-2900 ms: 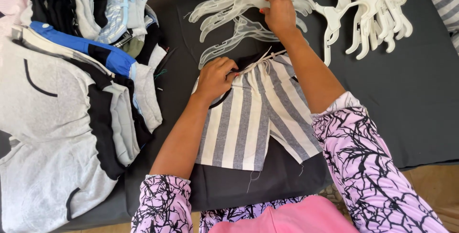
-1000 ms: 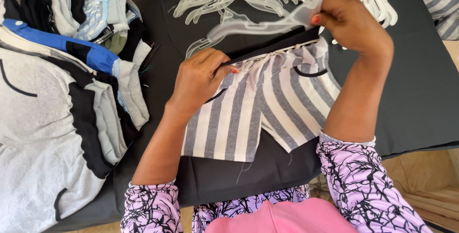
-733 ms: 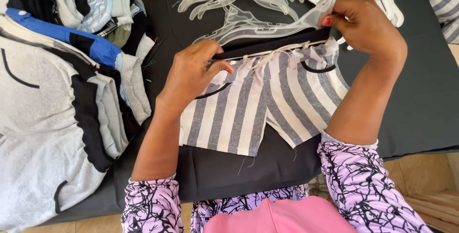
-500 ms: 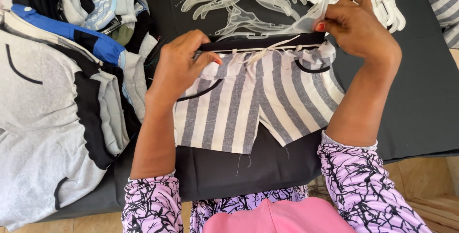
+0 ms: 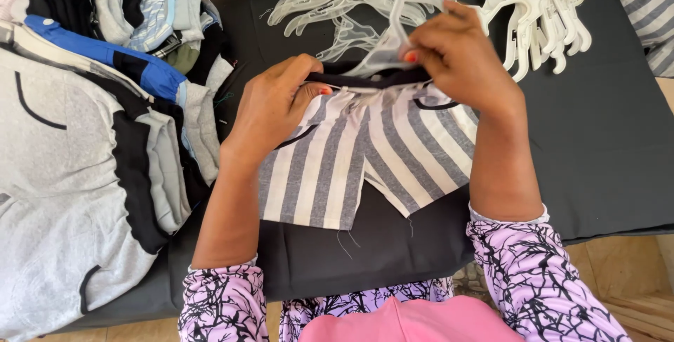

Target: Fold striped shorts and place them onto plastic hangers for storage.

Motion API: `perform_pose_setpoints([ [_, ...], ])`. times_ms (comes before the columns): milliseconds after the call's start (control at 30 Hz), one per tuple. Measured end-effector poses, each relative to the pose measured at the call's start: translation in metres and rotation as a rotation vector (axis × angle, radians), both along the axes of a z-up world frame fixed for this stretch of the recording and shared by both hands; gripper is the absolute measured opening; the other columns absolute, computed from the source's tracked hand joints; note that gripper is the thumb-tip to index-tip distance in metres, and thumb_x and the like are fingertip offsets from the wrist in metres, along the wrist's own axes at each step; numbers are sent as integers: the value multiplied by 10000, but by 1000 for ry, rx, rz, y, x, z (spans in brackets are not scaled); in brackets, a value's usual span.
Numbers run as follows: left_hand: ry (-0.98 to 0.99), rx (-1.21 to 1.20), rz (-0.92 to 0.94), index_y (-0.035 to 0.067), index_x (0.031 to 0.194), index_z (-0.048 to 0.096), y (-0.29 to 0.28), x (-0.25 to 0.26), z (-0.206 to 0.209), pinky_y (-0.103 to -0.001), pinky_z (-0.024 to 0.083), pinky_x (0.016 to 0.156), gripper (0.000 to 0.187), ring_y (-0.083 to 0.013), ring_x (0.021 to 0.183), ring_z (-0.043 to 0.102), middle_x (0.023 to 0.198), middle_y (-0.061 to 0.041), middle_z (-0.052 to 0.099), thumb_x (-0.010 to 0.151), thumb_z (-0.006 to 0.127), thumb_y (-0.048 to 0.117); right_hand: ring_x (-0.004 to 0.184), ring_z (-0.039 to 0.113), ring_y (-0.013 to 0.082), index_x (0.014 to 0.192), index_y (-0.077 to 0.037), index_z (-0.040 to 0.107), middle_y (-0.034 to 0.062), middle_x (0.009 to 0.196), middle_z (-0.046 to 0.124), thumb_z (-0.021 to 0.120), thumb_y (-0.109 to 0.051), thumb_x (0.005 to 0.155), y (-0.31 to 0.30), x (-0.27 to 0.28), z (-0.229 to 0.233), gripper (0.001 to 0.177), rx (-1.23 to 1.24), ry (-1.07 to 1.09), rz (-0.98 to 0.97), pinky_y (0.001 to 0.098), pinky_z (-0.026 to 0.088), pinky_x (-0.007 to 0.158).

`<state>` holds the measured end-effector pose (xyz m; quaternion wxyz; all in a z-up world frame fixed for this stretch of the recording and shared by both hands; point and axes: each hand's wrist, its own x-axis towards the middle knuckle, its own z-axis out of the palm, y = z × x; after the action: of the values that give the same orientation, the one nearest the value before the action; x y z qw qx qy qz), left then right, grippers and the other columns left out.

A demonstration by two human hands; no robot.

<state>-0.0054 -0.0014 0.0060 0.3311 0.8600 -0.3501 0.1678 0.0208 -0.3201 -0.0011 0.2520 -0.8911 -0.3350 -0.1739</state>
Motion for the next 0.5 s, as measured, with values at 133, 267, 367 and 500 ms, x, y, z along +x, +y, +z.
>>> perform_pose_setpoints([
  [133, 106, 65, 18, 239, 1487, 455, 4, -8, 14, -376, 506, 675, 467, -140, 445, 443, 1468, -26, 638, 1062, 649, 263, 962, 644, 183, 1037, -59, 681, -2, 964, 706, 615, 90, 1058, 4, -9, 9, 164, 124, -4, -42, 468, 303, 1236],
  [267, 158, -95, -19, 178, 1471, 489, 5, -4, 7, -247, 409, 550, 622, -104, 524, 381, 1442, -47, 653, 938, 636, -108, 1040, 622, 200, 1253, -70, 625, 41, 1081, 687, 618, 50, 1082, 3, -15, 23, 209, 172, 72, -68, 396, 372, 1001],
  [367, 140, -247, -71, 101, 1452, 508, 10, 1, 7, -278, 405, 865, 607, -167, 1005, 495, 1463, -114, 610, 937, 631, -197, 1100, 627, 238, 1476, -99, 491, 128, 1263, 661, 433, -263, 1106, -10, -21, 35, 409, 195, 185, -124, 354, 445, 793],
  [500, 145, -384, -73, 77, 1434, 525, 18, 5, 5, -377, 450, 1193, 456, -254, 1410, 543, 1450, -97, 575, 1024, 641, -87, 1095, 690, 243, 1487, -96, 494, 85, 1176, 723, 337, -427, 1140, -33, -23, 40, 504, 133, 367, -244, 364, 480, 882],
])
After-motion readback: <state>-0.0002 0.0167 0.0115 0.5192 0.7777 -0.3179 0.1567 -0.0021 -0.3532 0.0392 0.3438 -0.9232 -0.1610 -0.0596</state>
